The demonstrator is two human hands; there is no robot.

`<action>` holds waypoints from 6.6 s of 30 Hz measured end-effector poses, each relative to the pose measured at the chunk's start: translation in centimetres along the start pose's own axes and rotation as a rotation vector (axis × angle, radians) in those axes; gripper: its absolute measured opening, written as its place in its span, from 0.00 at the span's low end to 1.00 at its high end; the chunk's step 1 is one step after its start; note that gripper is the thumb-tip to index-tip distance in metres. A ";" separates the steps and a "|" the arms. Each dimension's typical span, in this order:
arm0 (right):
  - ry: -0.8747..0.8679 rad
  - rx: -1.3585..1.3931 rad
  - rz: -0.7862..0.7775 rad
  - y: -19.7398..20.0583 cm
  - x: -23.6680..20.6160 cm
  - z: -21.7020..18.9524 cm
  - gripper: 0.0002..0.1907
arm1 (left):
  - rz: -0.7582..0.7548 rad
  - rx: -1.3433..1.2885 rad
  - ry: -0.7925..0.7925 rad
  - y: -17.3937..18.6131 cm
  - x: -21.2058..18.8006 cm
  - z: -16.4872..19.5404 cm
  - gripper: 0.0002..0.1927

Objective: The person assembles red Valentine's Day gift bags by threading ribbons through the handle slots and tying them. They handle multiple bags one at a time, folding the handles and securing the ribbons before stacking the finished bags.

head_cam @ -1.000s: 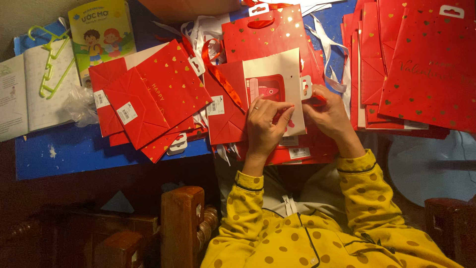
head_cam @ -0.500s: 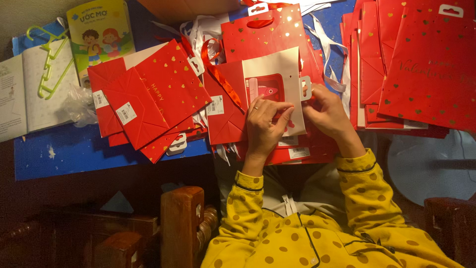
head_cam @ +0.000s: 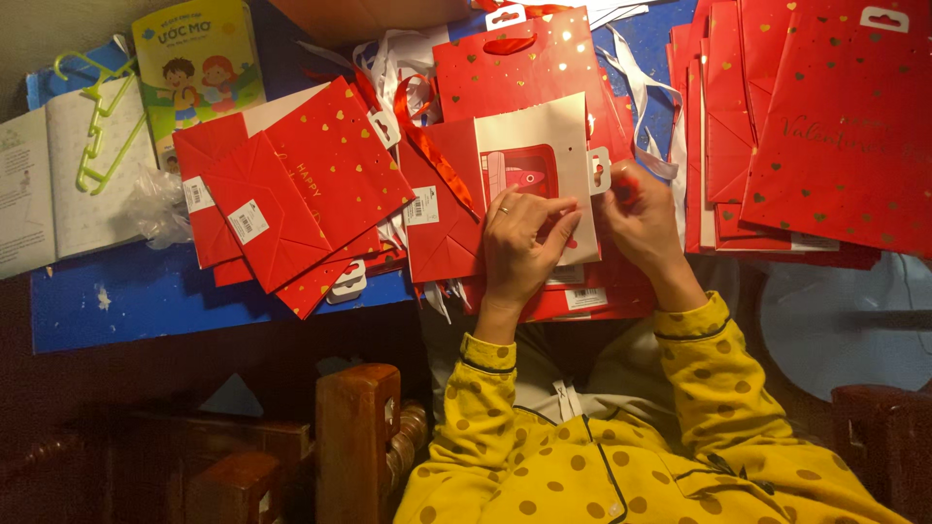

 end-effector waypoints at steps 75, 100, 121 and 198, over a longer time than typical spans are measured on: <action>0.256 -0.265 -0.074 -0.2 -0.1 -5.1 0.23 | 0.070 -0.213 0.097 0.0 0.0 -1.4 0.05; 0.349 -0.515 0.333 6.7 3.4 -6.4 0.27 | -0.223 0.216 -0.149 -1.8 -0.3 2.3 0.42; 0.284 -0.564 0.007 2.1 -0.6 -7.8 0.26 | -0.221 0.276 -0.205 -2.0 -1.3 2.1 0.19; 0.146 -0.239 -0.226 -8.4 3.7 -6.5 0.27 | 0.210 0.523 0.183 7.7 -2.2 -6.1 0.25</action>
Point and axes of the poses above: each hand's wrist, its own x-axis towards the middle knuckle, its own y-axis out of the back of the hand, z = x × y, the point moved 8 cm from there along x, towards the middle knuckle, and after that the axes turned 9 degrees about -x, right-handed, at the moved point
